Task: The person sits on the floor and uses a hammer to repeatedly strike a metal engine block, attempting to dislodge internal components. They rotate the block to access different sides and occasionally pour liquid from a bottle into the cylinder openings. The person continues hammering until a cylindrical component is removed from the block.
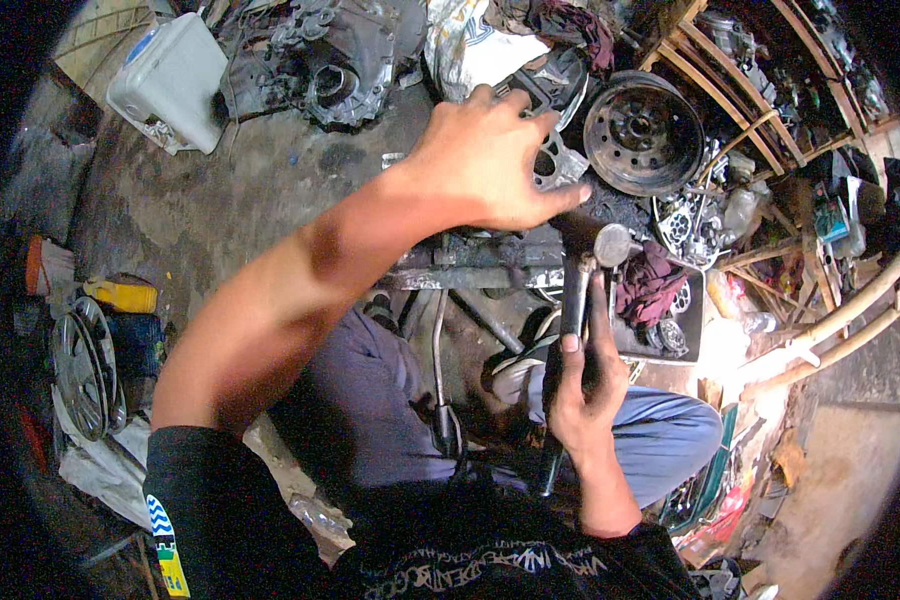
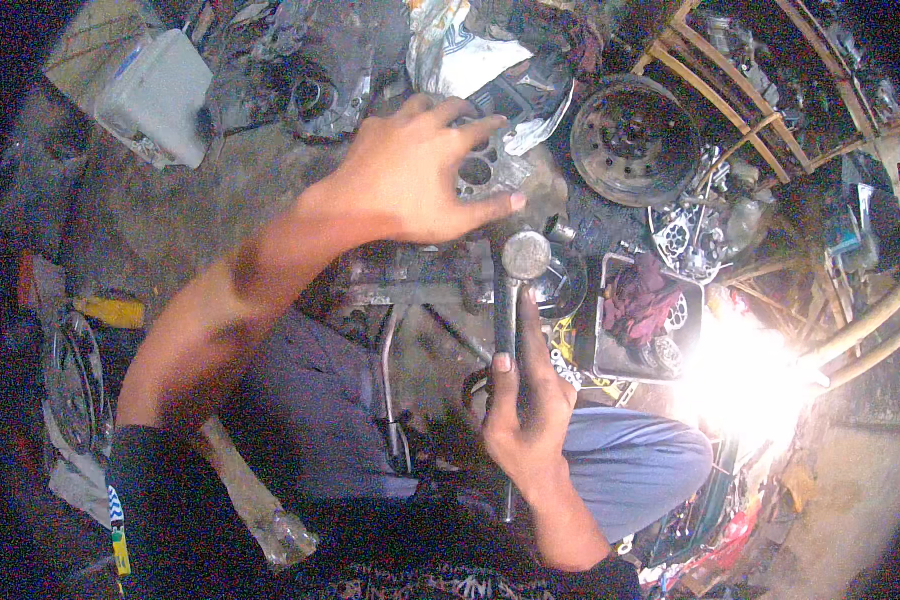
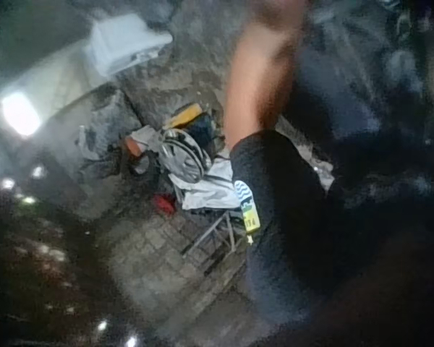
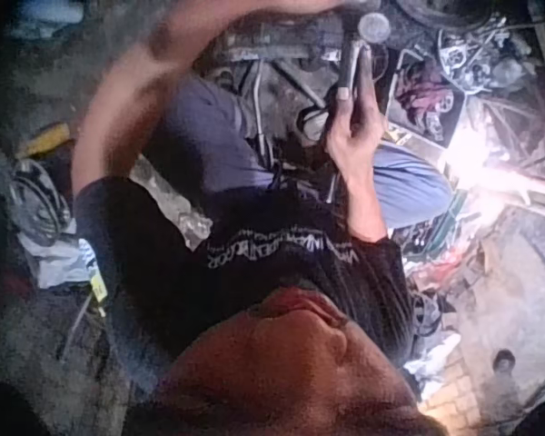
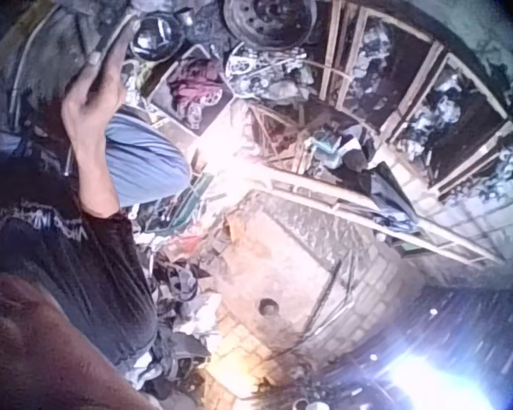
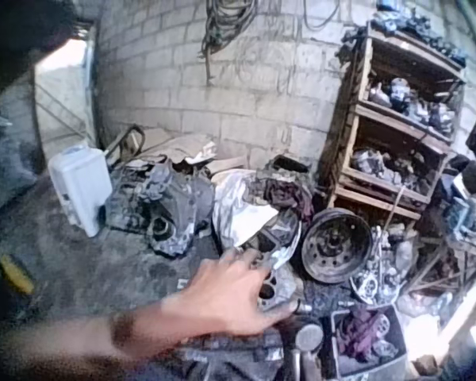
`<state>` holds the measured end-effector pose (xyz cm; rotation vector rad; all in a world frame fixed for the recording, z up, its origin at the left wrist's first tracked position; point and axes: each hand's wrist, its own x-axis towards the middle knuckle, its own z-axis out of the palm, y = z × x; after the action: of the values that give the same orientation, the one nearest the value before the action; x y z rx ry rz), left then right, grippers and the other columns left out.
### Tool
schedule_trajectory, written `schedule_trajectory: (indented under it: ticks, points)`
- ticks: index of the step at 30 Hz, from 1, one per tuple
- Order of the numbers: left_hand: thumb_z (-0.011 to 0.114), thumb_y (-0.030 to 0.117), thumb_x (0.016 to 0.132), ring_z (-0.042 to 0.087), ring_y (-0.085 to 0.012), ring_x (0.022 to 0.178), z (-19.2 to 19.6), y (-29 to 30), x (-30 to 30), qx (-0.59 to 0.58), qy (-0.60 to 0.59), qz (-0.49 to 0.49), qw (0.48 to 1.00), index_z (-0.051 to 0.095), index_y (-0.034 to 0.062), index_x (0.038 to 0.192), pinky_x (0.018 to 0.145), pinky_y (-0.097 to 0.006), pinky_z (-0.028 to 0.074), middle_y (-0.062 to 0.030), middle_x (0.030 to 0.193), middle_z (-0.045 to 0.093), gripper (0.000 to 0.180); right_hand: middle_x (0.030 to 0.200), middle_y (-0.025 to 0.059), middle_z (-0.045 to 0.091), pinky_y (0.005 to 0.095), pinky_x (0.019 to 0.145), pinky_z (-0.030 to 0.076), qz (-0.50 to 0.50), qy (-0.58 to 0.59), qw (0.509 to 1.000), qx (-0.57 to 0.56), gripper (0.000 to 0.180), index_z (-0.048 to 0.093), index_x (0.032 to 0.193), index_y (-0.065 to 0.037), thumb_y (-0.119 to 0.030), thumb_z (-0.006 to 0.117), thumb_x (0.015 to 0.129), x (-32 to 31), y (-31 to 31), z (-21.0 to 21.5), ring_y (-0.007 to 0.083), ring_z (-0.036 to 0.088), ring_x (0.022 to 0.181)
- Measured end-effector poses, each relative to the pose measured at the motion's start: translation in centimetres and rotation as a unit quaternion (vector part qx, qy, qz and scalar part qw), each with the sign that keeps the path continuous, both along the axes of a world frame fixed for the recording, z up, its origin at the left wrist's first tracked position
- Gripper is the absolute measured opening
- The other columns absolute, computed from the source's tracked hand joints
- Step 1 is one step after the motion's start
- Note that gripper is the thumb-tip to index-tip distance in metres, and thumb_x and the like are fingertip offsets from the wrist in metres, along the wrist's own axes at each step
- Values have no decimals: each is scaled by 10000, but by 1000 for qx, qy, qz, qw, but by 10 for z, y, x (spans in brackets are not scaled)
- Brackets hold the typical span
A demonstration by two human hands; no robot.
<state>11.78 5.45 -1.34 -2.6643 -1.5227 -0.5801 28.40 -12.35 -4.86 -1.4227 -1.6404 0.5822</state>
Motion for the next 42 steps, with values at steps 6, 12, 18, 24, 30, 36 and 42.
schedule_trajectory:
  ticks: [6, 12, 18, 24, 30, 36, 42]
  points:
    - [715, 663, 762, 572, -447, 1192, -6, 8, -17, 1, -21, -9, 1000, 557, 107, 1397, 991, -519, 499, -248, 1311, 580, 859, 1400, 263, 557, 310, 728, 545, 1, 25, 999, -42, 517, 439, 1459, 66, 11, 509, 950, 12, -10, -31, 191, 717, 835]
    - [755, 620, 762, 578, -400, 1231, -7, 27, -26, -46, -85, 14, 995, 631, 12, 1280, 1053, -456, 463, -233, 1321, 600, 809, 1421, 242, 546, 309, 727, 542, -1, 16, 1000, -17, 509, 454, 1449, 64, 31, 504, 944, 4, 4, -27, 180, 708, 827]
    - [781, 555, 765, 650, -393, 1115, -14, 31, -28, -15, -125, -11, 992, 676, -33, 1169, 981, -438, 513, -238, 1183, 669, 722, 1373, 328, 546, 359, 972, 500, -11, -7, 999, 49, 497, 463, 1401, 137, -24, 526, 935, -3, 12, 1, 329, 622, 1224]
    - [782, 506, 759, 696, -391, 987, -6, 30, -22, -23, -133, 28, 990, 712, -28, 1078, 891, -439, 555, -227, 1045, 716, 626, 1432, 262, 517, 320, 878, 533, 11, 7, 994, -105, 537, 430, 1460, 67, 54, 501, 929, -6, 13, -5, 242, 684, 1117]
    - [784, 507, 741, 704, -390, 952, -8, 28, -24, -14, -139, 14, 990, 720, -33, 1039, 855, -443, 563, -231, 1000, 720, 620, 1429, 339, 479, 391, 1025, 473, 10, -5, 999, 46, 517, 407, 1431, 143, 37, 484, 931, -4, 11, 15, 361, 550, 1298]
    - [786, 494, 731, 706, -395, 923, -4, 32, -25, -28, -133, 32, 990, 722, -26, 1027, 822, -452, 569, -229, 974, 721, 602, 1449, 274, 493, 357, 968, 500, 11, 13, 993, -120, 542, 420, 1475, 45, 53, 494, 939, -5, 19, 2, 304, 609, 1236]
    - [783, 491, 725, 708, -387, 905, -3, 23, -15, -21, -103, 52, 993, 731, 7, 1027, 810, -462, 573, -212, 963, 724, 573, 1427, 286, 513, 363, 960, 512, 10, -10, 998, 64, 542, 424, 1456, 82, 64, 501, 920, -4, 12, 8, 363, 603, 1238]
